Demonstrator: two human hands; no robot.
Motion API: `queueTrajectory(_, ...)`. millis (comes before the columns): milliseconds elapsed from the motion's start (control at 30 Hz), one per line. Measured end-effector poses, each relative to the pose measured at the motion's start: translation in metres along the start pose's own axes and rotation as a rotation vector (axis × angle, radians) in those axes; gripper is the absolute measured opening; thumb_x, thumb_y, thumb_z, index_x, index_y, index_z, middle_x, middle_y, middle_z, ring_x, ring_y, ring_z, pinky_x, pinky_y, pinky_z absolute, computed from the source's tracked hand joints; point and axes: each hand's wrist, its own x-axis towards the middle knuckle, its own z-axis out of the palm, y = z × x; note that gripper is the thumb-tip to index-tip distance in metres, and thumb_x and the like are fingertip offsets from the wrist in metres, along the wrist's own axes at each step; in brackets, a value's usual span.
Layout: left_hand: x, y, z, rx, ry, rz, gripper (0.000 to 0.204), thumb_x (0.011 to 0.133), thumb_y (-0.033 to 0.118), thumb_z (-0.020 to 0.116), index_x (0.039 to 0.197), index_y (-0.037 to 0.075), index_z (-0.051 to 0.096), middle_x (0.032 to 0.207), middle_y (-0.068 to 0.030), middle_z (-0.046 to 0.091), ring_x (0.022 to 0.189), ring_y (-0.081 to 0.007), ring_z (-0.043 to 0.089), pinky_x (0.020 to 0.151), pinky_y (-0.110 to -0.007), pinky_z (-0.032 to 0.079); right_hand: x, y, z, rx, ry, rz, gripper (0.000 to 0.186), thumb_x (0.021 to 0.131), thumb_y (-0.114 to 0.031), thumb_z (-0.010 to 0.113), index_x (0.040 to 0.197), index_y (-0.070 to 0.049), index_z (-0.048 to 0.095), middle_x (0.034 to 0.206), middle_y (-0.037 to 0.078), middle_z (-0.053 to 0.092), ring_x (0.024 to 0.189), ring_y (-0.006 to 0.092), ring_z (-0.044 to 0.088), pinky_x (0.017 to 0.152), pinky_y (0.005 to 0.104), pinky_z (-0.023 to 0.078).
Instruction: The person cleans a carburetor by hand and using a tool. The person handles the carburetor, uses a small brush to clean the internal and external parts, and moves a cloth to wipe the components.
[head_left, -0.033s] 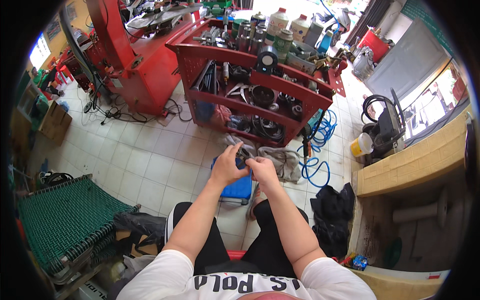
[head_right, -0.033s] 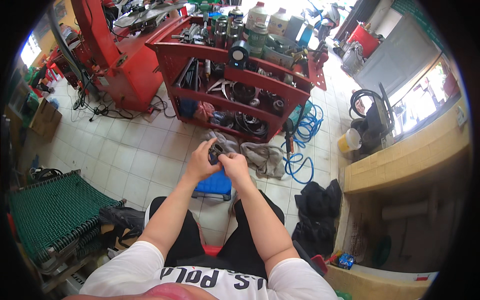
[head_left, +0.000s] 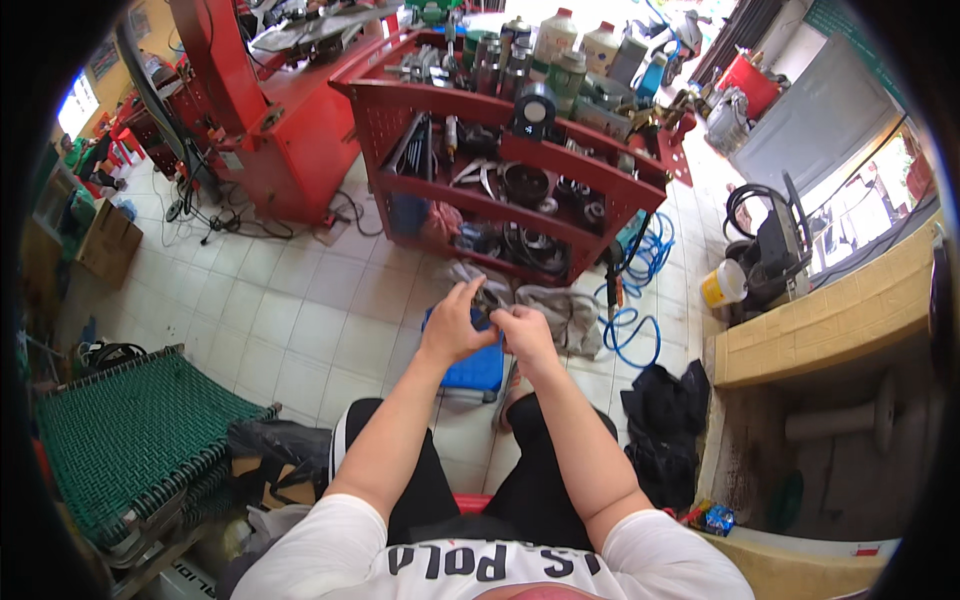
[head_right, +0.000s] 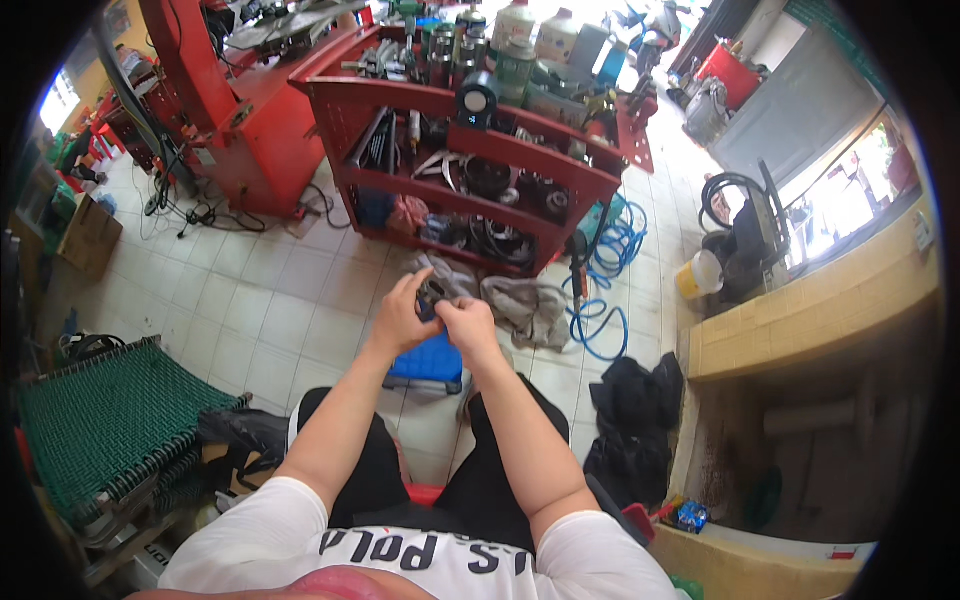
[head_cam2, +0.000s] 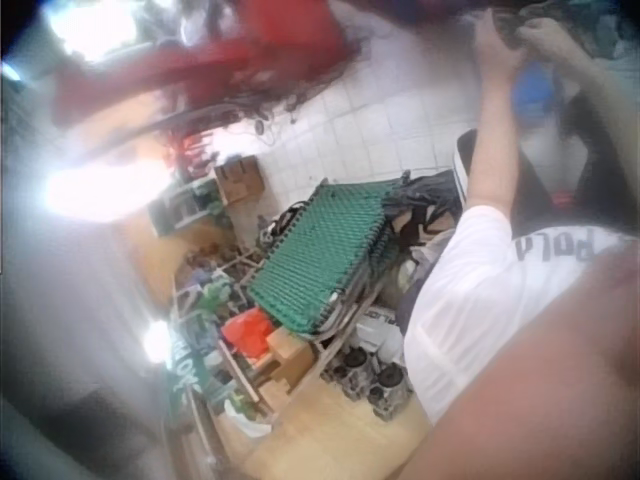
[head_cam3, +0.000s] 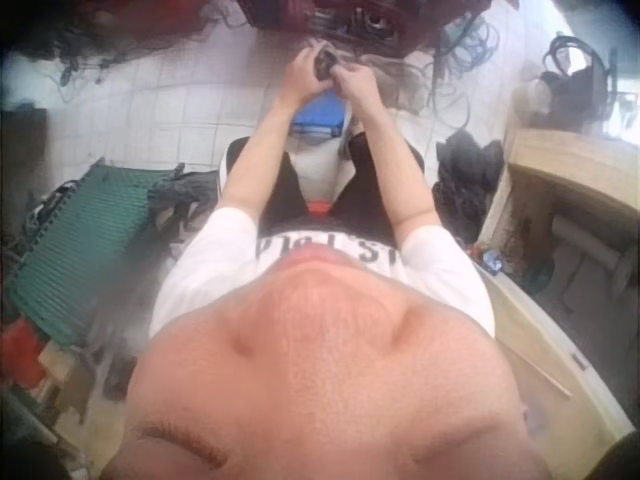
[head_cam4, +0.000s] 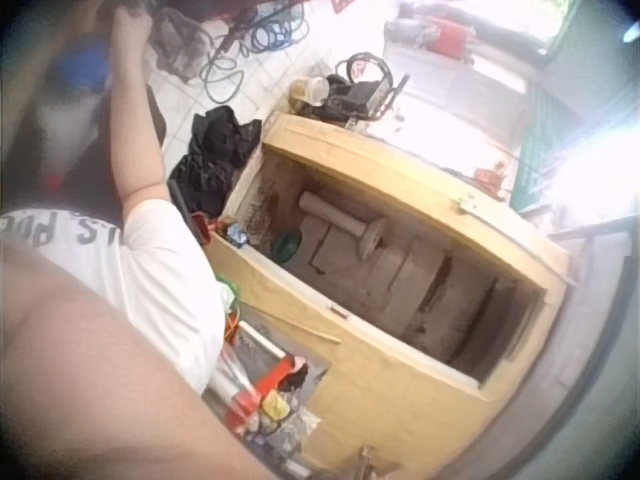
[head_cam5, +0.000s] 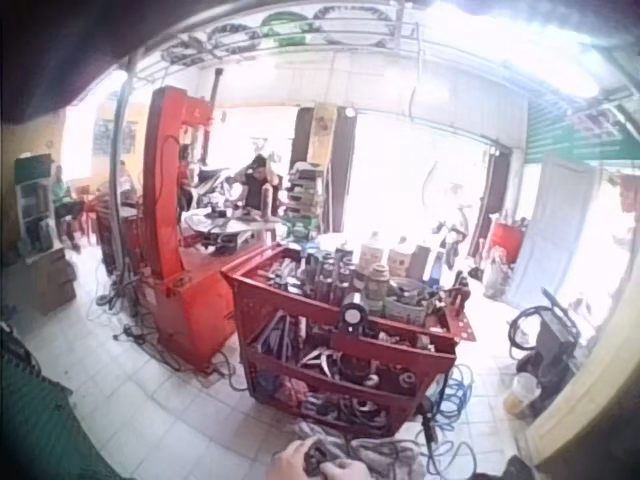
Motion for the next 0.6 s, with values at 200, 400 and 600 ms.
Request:
queueTrajectory(200,-0.006,-0.011,0.009,-0.031,0.029,0.015,0.083,0.072,0.035,0.086,0.145,0.006,0.059,0.122,-0.0206,0.068,0.110,-0.0408,0.068,0.093,-0.045,0.056,0.002,0.010,0.002,-0.051,0.031,-0.096,0.023,0.090,-0.024,0.076,0.088,-0.002,0.069,0.073,0.002,0.063,0.056,0.0109,0.054,0.051,0.0291,0.041)
queueTrajectory(400,0.004,-0.003,-0.006,-0.228,0.135,0.182,0.086,0.065,0.030,0.082,0.145,0.008,0.061,0.121,-0.0183,0.069,0.110,-0.0393,0.068,0.100,-0.045,0.055,-0.017,-0.025,-0.009,0.131,0.045,-0.250,0.024,0.100,-0.024,0.073,0.098,-0.001,0.073,0.077,-0.004,0.066,0.066,0.0019,0.052,0.057,0.0226,0.038)
queueTrajectory(600,0.001,0.012,-0.018,-0.297,0.105,0.321,0.091,0.062,0.031,0.081,0.147,0.007,0.060,0.114,-0.0170,0.068,0.102,-0.0399,0.067,0.094,-0.044,0.055,-0.024,-0.037,-0.025,0.143,-0.165,-0.170,0.028,0.102,-0.030,0.068,0.100,-0.002,0.072,0.071,-0.003,0.063,0.063,0.0061,0.055,0.055,0.0239,0.040)
